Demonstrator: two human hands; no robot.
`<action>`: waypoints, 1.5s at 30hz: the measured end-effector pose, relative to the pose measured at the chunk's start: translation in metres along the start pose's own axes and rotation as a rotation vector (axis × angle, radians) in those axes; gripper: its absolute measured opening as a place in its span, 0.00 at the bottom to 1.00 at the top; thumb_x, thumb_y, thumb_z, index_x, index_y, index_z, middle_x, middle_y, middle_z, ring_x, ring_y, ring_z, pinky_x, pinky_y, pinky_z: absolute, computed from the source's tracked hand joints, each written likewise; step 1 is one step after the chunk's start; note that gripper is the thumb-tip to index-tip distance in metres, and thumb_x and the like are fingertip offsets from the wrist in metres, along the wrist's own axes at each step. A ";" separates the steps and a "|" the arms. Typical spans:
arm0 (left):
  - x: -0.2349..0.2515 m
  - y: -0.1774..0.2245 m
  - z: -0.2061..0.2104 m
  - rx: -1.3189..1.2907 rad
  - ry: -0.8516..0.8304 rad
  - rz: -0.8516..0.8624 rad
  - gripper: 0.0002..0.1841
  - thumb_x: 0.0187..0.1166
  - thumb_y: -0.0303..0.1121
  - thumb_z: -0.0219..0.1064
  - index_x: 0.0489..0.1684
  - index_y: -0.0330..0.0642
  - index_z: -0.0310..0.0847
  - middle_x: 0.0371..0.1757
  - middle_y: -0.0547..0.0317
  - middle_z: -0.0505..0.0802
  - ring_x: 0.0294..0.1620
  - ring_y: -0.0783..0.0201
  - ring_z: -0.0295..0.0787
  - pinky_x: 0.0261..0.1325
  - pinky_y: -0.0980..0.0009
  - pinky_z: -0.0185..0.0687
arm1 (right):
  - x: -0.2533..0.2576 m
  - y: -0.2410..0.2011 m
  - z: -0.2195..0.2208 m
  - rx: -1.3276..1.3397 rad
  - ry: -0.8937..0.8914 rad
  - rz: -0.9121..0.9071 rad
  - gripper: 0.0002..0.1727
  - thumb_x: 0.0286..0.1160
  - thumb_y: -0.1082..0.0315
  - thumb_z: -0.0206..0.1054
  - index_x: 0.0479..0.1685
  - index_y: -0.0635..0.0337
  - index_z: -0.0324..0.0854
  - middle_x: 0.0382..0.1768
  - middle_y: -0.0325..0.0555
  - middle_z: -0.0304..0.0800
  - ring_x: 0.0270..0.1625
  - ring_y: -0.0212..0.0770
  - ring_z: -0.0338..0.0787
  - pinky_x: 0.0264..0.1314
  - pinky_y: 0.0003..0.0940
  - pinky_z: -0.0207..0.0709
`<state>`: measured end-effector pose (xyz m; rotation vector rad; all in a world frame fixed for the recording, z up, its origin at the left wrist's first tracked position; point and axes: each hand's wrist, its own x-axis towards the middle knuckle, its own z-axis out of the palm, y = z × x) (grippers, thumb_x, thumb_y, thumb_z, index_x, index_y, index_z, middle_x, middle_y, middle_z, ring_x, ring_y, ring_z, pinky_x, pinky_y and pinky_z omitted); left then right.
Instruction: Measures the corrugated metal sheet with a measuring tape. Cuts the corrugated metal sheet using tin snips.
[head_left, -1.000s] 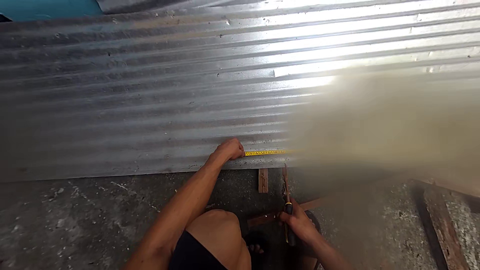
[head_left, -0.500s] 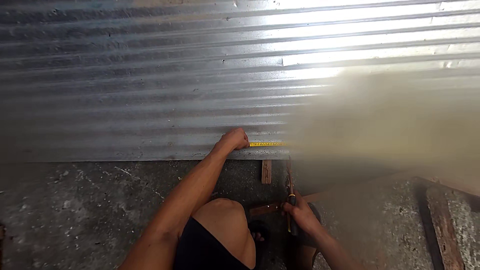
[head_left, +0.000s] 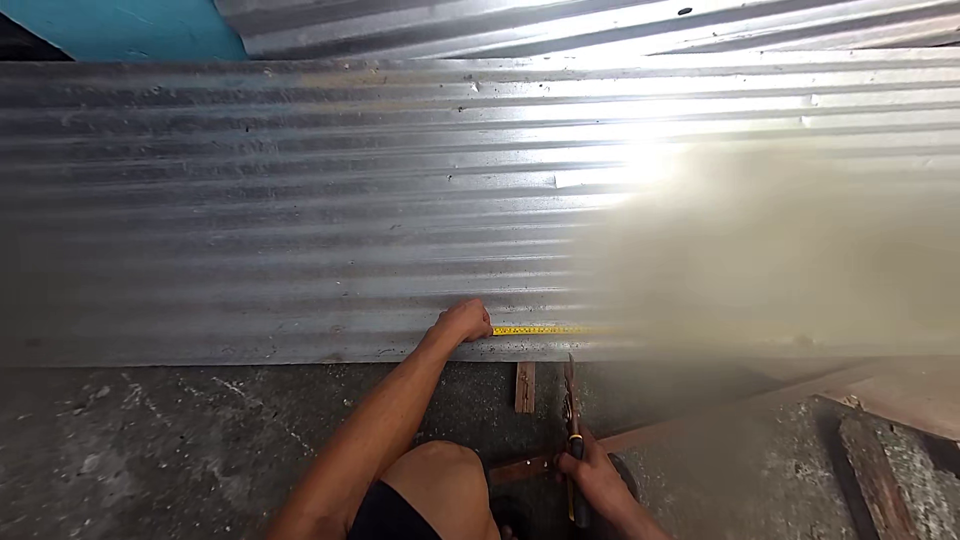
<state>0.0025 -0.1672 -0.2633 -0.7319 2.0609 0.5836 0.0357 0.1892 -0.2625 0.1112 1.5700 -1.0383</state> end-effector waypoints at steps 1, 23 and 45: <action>0.000 0.001 0.000 0.004 0.001 -0.002 0.15 0.79 0.46 0.70 0.47 0.44 0.93 0.50 0.43 0.93 0.58 0.42 0.88 0.60 0.35 0.78 | 0.000 0.001 -0.001 -0.001 0.002 -0.003 0.34 0.66 0.66 0.70 0.74 0.62 0.64 0.40 0.50 0.91 0.34 0.43 0.93 0.39 0.39 0.89; -0.003 -0.007 0.001 0.017 0.010 0.042 0.16 0.83 0.45 0.69 0.46 0.39 0.92 0.47 0.39 0.94 0.55 0.42 0.89 0.61 0.39 0.78 | -0.003 -0.002 0.003 -0.044 -0.041 0.013 0.35 0.68 0.64 0.70 0.76 0.61 0.63 0.42 0.50 0.88 0.37 0.42 0.91 0.46 0.40 0.87; 0.006 -0.012 0.006 0.021 0.042 0.052 0.14 0.83 0.42 0.70 0.44 0.38 0.93 0.44 0.36 0.94 0.51 0.40 0.90 0.58 0.35 0.78 | -0.005 -0.003 -0.003 -0.118 -0.080 0.000 0.38 0.71 0.60 0.70 0.82 0.59 0.62 0.51 0.56 0.88 0.49 0.49 0.91 0.57 0.50 0.83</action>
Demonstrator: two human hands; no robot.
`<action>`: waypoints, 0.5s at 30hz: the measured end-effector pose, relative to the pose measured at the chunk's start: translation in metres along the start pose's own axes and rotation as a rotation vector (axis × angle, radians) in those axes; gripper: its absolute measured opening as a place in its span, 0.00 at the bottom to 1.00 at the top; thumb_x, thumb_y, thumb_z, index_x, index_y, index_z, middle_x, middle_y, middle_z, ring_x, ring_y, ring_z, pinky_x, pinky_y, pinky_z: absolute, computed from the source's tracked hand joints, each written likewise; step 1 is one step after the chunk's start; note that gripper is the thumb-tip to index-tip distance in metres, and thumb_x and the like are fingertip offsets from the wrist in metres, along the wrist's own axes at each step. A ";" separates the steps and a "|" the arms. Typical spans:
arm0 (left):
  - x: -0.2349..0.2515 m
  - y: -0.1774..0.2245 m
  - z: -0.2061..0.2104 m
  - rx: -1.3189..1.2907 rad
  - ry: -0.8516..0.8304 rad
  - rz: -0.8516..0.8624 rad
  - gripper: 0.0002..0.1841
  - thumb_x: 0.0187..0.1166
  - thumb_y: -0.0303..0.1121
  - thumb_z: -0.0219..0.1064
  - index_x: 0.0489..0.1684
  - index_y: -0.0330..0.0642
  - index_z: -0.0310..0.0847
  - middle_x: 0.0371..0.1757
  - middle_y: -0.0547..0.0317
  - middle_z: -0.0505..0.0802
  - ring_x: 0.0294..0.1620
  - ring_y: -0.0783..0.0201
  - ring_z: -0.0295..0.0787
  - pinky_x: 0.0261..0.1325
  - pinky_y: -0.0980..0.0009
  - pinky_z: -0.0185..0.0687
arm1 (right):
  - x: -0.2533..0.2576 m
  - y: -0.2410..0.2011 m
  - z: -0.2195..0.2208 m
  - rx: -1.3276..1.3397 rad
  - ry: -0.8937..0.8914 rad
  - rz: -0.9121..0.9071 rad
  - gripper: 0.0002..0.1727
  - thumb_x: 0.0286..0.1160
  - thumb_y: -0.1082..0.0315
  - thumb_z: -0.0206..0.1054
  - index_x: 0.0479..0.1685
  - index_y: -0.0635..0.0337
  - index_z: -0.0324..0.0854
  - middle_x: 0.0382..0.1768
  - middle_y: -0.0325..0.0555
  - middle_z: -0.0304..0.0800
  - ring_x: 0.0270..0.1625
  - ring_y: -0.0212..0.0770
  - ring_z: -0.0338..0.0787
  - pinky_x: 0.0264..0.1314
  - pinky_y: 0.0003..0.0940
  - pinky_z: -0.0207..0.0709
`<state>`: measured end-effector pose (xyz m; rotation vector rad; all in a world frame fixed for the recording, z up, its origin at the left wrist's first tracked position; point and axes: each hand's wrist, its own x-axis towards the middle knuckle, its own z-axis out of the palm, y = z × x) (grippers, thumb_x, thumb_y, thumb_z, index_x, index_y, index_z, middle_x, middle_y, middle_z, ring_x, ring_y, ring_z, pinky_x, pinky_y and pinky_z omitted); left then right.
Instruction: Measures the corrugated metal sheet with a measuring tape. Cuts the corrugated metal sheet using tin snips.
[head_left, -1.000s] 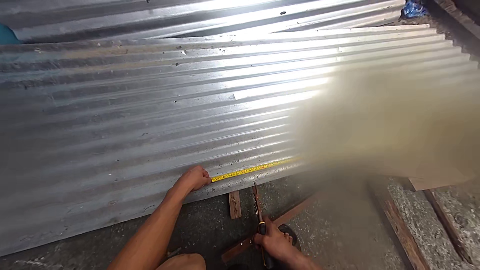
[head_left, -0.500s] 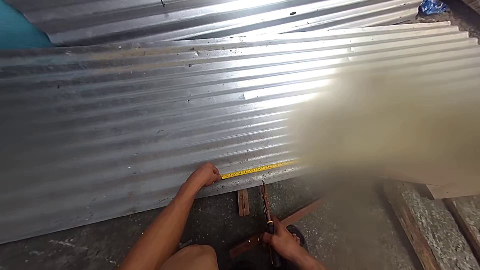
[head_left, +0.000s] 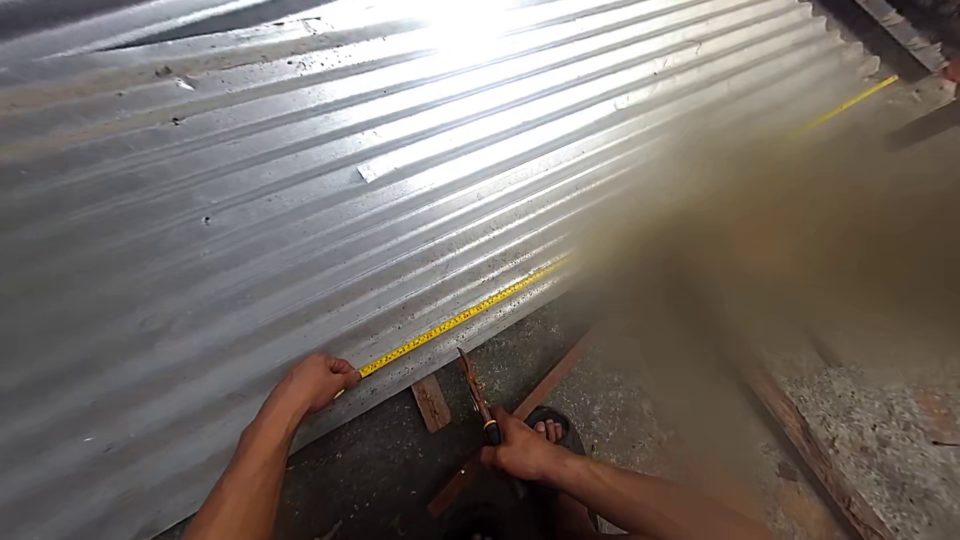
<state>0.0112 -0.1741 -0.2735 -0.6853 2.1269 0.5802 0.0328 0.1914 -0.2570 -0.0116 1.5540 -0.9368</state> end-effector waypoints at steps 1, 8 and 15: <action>0.001 0.001 0.000 -0.001 0.006 0.006 0.14 0.83 0.42 0.71 0.43 0.39 0.94 0.44 0.36 0.94 0.51 0.40 0.90 0.58 0.35 0.78 | -0.001 0.000 -0.001 0.008 -0.002 0.002 0.37 0.72 0.60 0.70 0.82 0.59 0.61 0.51 0.56 0.88 0.48 0.49 0.91 0.56 0.50 0.84; -0.006 0.010 -0.003 -0.008 -0.025 -0.035 0.15 0.84 0.44 0.69 0.45 0.41 0.93 0.46 0.40 0.94 0.54 0.43 0.89 0.61 0.37 0.77 | -0.001 0.002 0.001 0.053 -0.005 0.007 0.37 0.72 0.61 0.69 0.82 0.57 0.61 0.46 0.52 0.88 0.40 0.46 0.92 0.47 0.46 0.88; -0.002 0.003 0.002 -0.022 0.025 -0.016 0.13 0.80 0.43 0.74 0.34 0.41 0.93 0.33 0.45 0.92 0.40 0.46 0.89 0.49 0.40 0.80 | 0.000 -0.002 0.006 -0.025 0.069 0.062 0.41 0.65 0.61 0.73 0.83 0.55 0.61 0.47 0.52 0.89 0.40 0.45 0.92 0.48 0.46 0.88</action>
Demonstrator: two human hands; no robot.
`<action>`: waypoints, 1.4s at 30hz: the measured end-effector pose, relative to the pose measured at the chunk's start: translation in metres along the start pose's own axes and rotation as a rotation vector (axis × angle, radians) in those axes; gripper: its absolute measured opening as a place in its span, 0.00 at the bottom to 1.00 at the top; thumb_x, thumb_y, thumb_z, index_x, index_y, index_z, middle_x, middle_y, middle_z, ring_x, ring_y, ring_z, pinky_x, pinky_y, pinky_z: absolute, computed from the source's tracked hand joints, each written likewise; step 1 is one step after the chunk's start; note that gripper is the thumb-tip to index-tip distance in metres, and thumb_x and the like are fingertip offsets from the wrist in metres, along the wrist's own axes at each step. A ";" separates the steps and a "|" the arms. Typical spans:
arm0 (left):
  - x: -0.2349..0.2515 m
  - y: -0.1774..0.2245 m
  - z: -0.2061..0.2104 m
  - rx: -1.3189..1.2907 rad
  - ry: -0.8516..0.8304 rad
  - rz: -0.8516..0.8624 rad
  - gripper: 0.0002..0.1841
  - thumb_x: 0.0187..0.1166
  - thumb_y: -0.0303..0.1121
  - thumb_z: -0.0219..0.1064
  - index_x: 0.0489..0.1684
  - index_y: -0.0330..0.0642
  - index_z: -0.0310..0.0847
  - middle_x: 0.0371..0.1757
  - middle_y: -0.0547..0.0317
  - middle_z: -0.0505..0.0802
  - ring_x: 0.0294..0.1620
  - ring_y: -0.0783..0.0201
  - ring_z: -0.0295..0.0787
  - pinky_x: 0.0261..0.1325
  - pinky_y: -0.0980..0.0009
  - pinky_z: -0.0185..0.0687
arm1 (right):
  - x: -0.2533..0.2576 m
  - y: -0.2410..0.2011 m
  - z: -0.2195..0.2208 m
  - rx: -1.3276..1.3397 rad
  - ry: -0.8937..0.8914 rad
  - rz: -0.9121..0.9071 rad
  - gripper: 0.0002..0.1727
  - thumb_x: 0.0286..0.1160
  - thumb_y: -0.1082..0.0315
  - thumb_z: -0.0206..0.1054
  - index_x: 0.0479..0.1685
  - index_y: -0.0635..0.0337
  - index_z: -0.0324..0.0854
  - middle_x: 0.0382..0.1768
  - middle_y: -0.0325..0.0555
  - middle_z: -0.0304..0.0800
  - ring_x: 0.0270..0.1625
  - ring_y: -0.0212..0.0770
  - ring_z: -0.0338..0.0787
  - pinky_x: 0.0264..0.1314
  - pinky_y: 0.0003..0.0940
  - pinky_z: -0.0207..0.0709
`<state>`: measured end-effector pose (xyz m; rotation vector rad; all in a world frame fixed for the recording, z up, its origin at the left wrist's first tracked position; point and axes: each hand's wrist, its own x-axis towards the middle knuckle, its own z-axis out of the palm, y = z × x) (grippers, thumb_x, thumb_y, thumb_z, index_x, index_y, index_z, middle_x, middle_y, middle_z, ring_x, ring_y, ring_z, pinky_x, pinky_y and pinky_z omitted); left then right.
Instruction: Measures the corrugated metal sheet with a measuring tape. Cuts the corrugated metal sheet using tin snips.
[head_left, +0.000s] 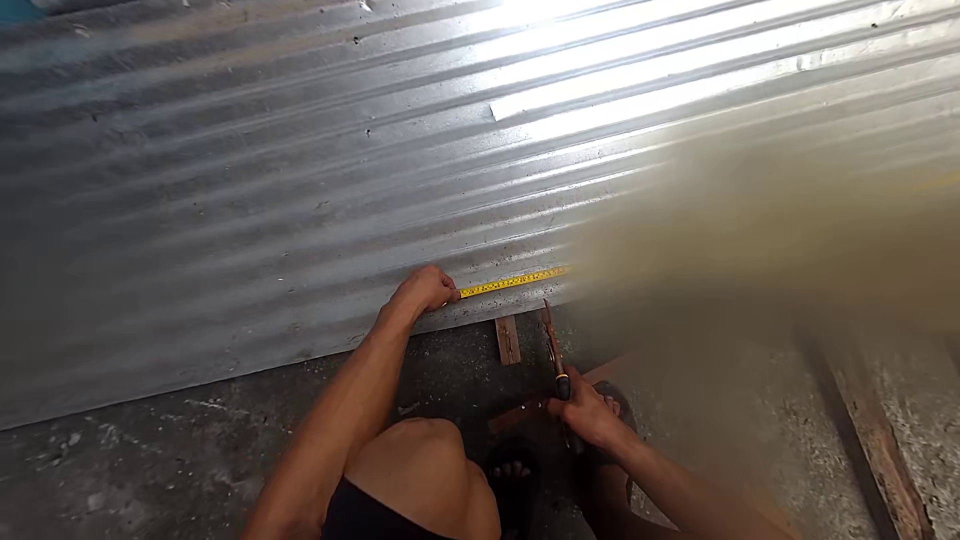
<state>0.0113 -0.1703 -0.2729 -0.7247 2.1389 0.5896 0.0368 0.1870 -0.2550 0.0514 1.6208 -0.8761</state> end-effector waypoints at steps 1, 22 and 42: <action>0.001 0.000 0.000 -0.001 -0.004 -0.001 0.13 0.79 0.42 0.74 0.34 0.41 0.93 0.34 0.44 0.93 0.41 0.45 0.89 0.49 0.40 0.80 | 0.000 -0.001 0.000 0.000 0.003 0.013 0.41 0.67 0.62 0.73 0.83 0.55 0.61 0.47 0.52 0.89 0.40 0.45 0.93 0.47 0.46 0.89; -0.002 0.004 -0.004 0.007 -0.043 -0.027 0.13 0.80 0.44 0.72 0.36 0.43 0.92 0.35 0.46 0.92 0.41 0.47 0.89 0.47 0.42 0.81 | -0.003 -0.002 0.003 0.090 0.016 0.031 0.34 0.71 0.66 0.67 0.80 0.57 0.61 0.41 0.49 0.89 0.35 0.43 0.93 0.37 0.39 0.90; -0.005 0.008 -0.008 0.023 -0.055 -0.018 0.14 0.82 0.43 0.70 0.35 0.42 0.92 0.33 0.47 0.92 0.38 0.49 0.88 0.45 0.44 0.81 | -0.010 -0.011 -0.002 0.100 -0.046 0.005 0.34 0.75 0.64 0.65 0.81 0.59 0.57 0.45 0.52 0.89 0.31 0.44 0.94 0.36 0.38 0.92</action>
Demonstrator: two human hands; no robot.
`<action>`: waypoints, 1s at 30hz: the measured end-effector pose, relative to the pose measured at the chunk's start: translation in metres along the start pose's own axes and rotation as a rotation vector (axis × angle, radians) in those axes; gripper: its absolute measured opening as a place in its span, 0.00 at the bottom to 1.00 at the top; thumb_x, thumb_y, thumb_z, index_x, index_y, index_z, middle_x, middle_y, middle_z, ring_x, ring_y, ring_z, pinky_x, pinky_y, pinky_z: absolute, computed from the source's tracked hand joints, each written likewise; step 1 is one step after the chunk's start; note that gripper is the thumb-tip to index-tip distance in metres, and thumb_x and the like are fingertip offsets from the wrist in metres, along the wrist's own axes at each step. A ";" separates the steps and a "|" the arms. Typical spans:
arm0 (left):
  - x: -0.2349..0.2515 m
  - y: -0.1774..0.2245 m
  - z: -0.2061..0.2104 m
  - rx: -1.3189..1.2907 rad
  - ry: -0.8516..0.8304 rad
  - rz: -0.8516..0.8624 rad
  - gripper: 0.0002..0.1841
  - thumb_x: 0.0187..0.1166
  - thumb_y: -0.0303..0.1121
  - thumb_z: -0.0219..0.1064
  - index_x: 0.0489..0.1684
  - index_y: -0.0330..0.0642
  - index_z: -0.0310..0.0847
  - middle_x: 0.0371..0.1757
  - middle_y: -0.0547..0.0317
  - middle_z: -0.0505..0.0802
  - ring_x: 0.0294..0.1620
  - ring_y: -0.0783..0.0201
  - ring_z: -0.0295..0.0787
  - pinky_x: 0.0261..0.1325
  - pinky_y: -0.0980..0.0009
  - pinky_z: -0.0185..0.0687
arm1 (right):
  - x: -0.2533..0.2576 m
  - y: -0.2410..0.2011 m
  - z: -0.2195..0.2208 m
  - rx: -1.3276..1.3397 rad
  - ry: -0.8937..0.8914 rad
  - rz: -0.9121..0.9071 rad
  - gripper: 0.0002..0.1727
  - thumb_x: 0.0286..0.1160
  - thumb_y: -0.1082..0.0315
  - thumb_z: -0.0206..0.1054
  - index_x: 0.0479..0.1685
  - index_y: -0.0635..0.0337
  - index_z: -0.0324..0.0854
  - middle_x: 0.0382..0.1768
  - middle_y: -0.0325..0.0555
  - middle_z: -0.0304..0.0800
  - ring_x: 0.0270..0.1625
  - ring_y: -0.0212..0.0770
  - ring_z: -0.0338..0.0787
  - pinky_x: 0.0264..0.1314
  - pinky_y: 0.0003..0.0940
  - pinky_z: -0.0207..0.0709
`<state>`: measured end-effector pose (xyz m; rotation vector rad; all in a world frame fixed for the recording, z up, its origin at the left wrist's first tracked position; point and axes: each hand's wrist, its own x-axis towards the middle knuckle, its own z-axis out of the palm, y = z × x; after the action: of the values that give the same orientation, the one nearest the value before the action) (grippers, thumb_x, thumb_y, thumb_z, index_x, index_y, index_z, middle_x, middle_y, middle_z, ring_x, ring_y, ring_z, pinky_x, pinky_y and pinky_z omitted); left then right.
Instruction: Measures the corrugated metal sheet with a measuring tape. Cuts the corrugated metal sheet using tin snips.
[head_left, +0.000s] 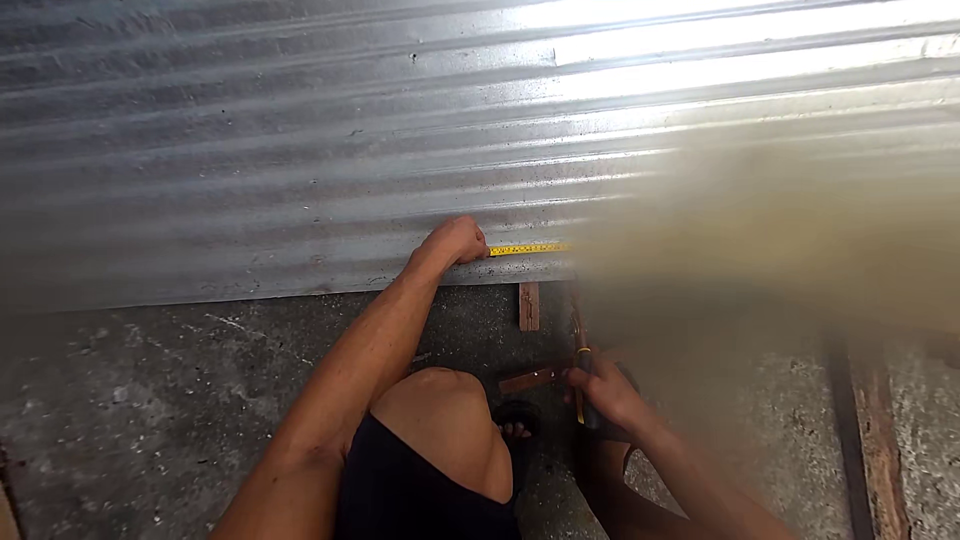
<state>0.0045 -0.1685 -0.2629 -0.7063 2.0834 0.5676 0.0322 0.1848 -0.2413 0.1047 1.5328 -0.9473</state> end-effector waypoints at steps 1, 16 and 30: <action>0.000 0.000 0.000 0.000 -0.004 -0.007 0.14 0.82 0.44 0.70 0.35 0.42 0.92 0.33 0.47 0.92 0.38 0.49 0.88 0.45 0.44 0.81 | -0.002 -0.003 -0.001 0.006 -0.009 0.001 0.34 0.76 0.63 0.65 0.81 0.59 0.58 0.45 0.52 0.89 0.31 0.45 0.94 0.35 0.39 0.93; -0.011 -0.009 -0.003 -0.085 -0.051 0.121 0.16 0.83 0.46 0.70 0.34 0.43 0.92 0.30 0.50 0.90 0.34 0.52 0.86 0.42 0.45 0.79 | -0.002 0.006 -0.028 -0.524 0.024 0.019 0.43 0.69 0.40 0.66 0.82 0.57 0.67 0.72 0.57 0.78 0.72 0.53 0.82 0.73 0.61 0.75; -0.035 0.110 -0.023 -0.129 -0.245 0.363 0.12 0.89 0.38 0.62 0.44 0.39 0.88 0.36 0.55 0.93 0.34 0.62 0.89 0.43 0.59 0.85 | -0.005 -0.066 -0.162 0.685 0.384 -0.351 0.26 0.94 0.53 0.49 0.81 0.60 0.66 0.61 0.54 0.88 0.53 0.47 0.93 0.50 0.44 0.88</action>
<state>-0.0638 -0.0915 -0.2059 -0.3073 1.9635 0.9487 -0.1320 0.2423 -0.2218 0.5439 1.5311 -1.7904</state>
